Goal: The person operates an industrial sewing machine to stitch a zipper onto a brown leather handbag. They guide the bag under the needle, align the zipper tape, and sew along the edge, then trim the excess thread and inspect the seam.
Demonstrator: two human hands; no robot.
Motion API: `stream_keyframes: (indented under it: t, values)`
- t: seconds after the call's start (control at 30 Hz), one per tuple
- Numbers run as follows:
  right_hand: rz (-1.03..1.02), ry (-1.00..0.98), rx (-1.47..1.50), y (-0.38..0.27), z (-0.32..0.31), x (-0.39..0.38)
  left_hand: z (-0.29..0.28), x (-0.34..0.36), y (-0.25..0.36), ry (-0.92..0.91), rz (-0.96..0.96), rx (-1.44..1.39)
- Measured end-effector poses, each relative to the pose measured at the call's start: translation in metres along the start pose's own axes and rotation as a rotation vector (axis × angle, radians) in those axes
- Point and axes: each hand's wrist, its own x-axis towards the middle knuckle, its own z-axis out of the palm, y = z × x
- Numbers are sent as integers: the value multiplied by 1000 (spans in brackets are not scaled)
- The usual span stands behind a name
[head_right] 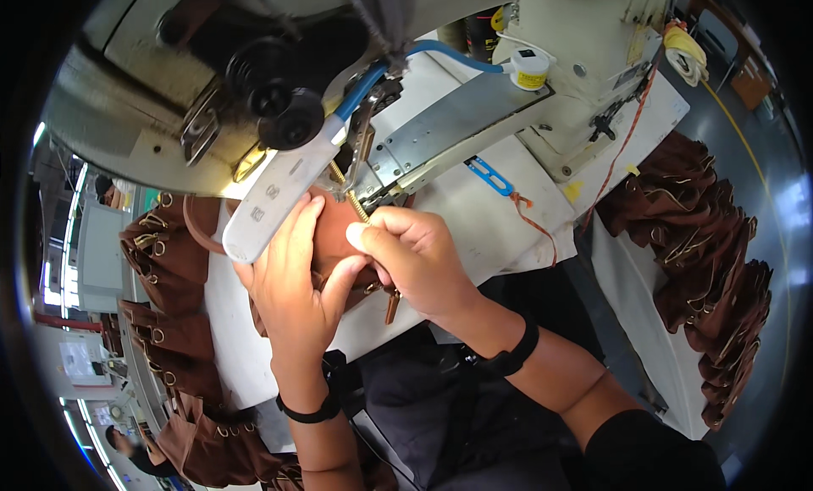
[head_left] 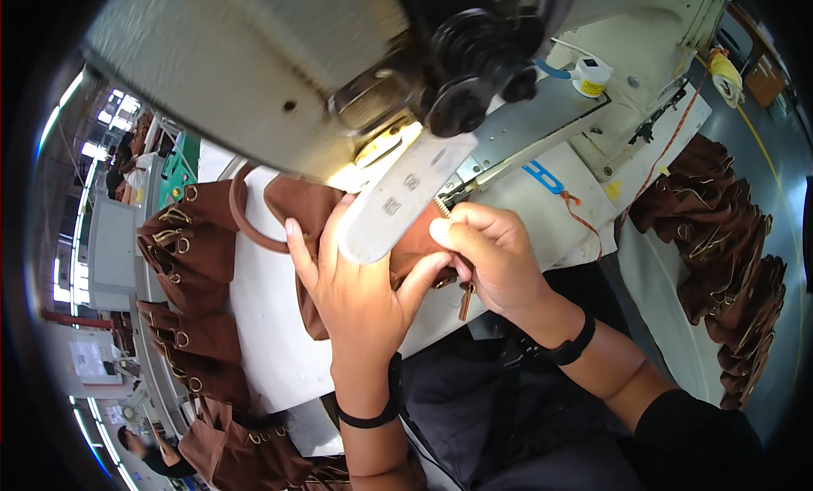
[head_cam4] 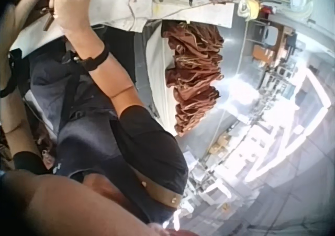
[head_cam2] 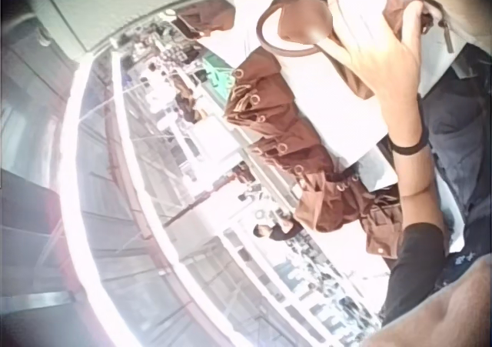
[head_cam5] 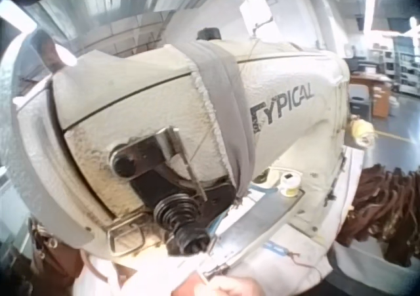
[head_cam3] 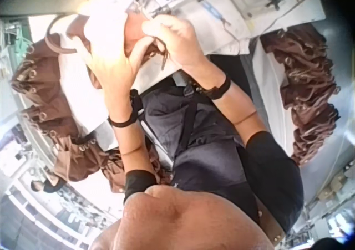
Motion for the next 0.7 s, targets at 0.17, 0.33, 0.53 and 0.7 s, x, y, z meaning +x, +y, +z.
stream_keyframes:
  t: [0.17,0.33,0.53,0.7]
  values:
    - [-16,86,-53,-2,14,7,11,-9,-2,190,-16,3]
    - [-8,81,-114,-4,10,6,28,-35,26,283,-111,-101]
    - [24,35,-218,-14,8,8,43,-25,35,321,-166,-67]
    - [69,-16,-173,-26,3,1,39,-25,29,343,-112,-54]
